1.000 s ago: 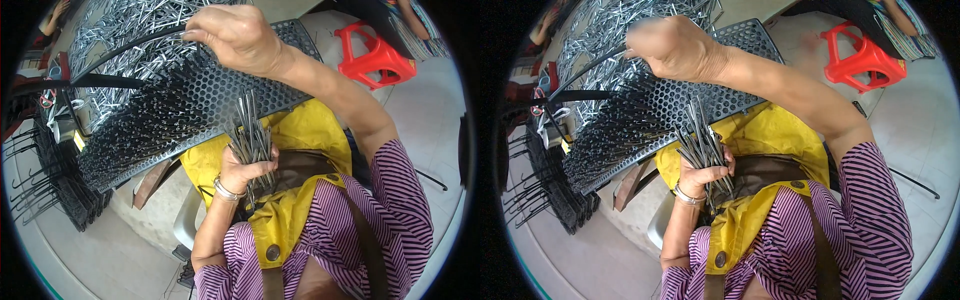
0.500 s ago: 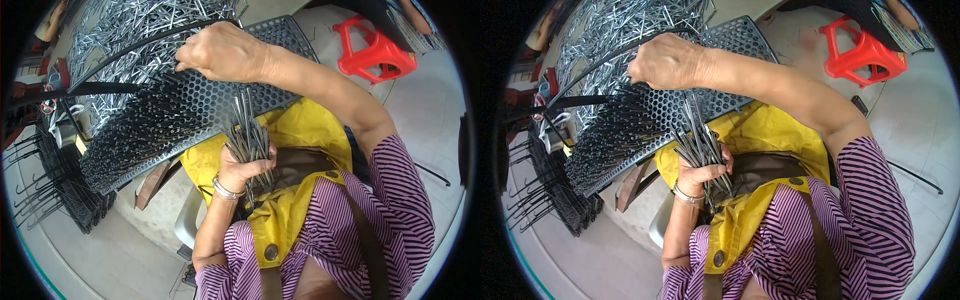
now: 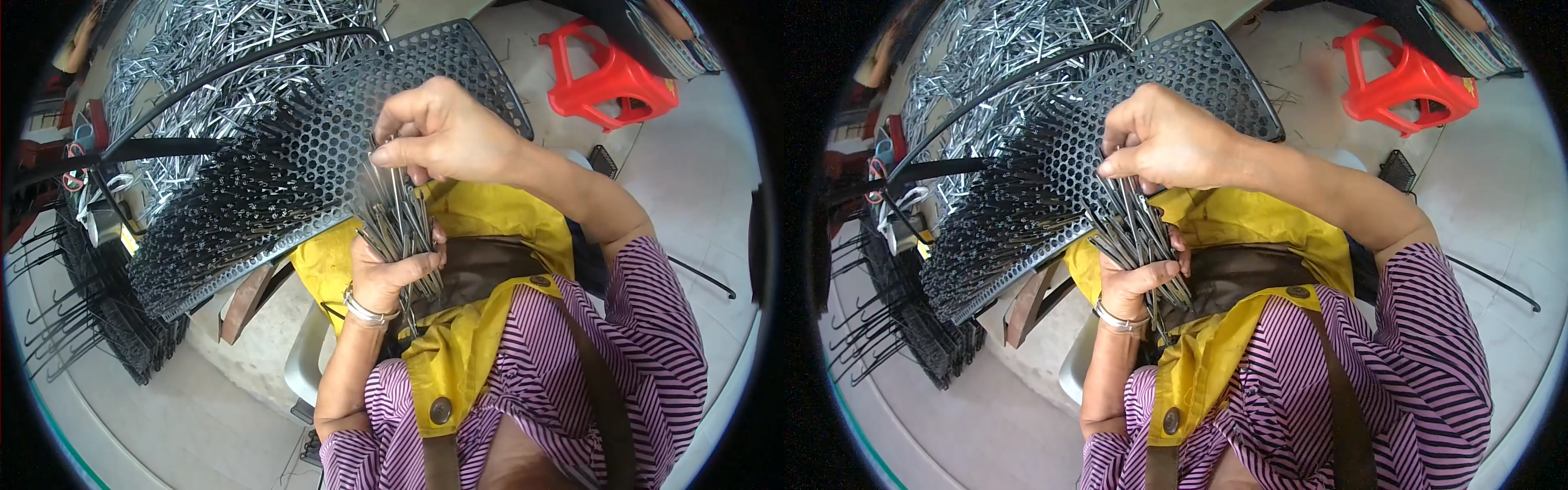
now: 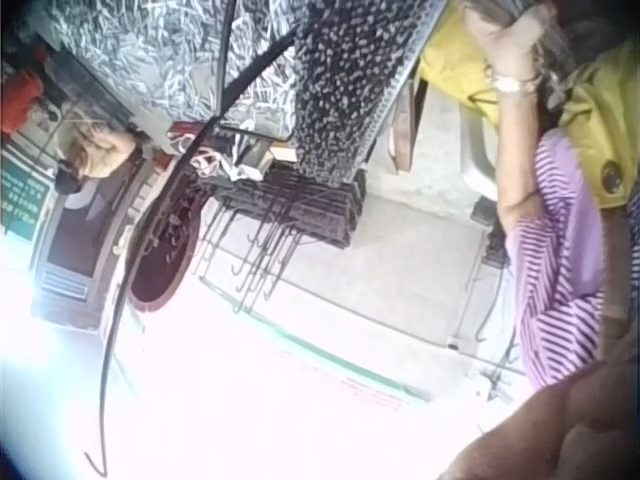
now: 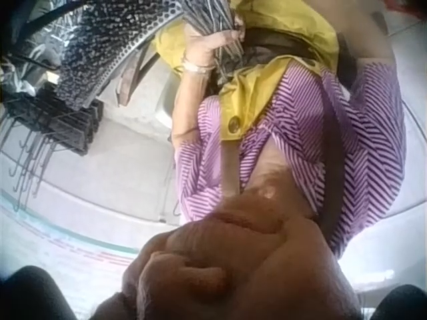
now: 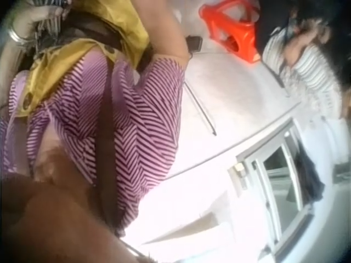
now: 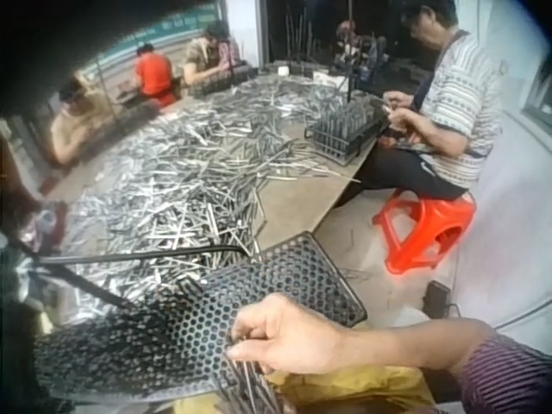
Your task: Insert metal rods into a perforated grid plate.
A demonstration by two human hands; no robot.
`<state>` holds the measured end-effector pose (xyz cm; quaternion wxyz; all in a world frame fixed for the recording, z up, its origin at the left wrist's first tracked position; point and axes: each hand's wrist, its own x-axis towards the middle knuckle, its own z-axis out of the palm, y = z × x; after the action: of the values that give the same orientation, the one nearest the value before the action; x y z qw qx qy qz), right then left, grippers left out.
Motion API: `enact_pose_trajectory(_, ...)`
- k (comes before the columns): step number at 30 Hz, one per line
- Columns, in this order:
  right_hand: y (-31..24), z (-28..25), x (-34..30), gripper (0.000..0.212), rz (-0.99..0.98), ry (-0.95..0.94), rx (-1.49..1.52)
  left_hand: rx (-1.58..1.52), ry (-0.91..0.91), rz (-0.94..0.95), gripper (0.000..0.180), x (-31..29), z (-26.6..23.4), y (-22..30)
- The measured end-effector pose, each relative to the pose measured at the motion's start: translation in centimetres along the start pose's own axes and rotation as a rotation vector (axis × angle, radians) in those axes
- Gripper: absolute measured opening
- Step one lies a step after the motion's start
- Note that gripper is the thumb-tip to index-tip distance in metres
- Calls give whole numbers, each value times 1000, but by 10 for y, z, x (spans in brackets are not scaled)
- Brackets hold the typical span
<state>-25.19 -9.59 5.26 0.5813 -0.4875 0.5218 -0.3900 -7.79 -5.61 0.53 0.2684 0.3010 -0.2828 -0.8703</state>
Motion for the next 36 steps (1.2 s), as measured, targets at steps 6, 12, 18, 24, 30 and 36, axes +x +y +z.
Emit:
enact_pose_trajectory(6,3,-7,-6,10,-8,133,95,28,13,-1,39,-1,-1,2)
enact_pose_trajectory(12,0,-31,5,10,-191,269,205,-6,5,9,38,0,-1,-1)
enact_pose_trajectory(18,-17,-34,31,8,-324,556,211,-5,11,14,36,1,0,-3)
enact_pose_trajectory(24,-8,-27,49,9,-516,553,60,7,2,24,32,1,-2,-3)
enact_pose_trajectory(30,-9,-33,53,9,-653,531,-147,3,13,7,33,1,-3,-3)
enact_pose_trajectory(36,-20,-41,56,9,-823,401,-354,-23,28,-19,34,1,-2,-2)
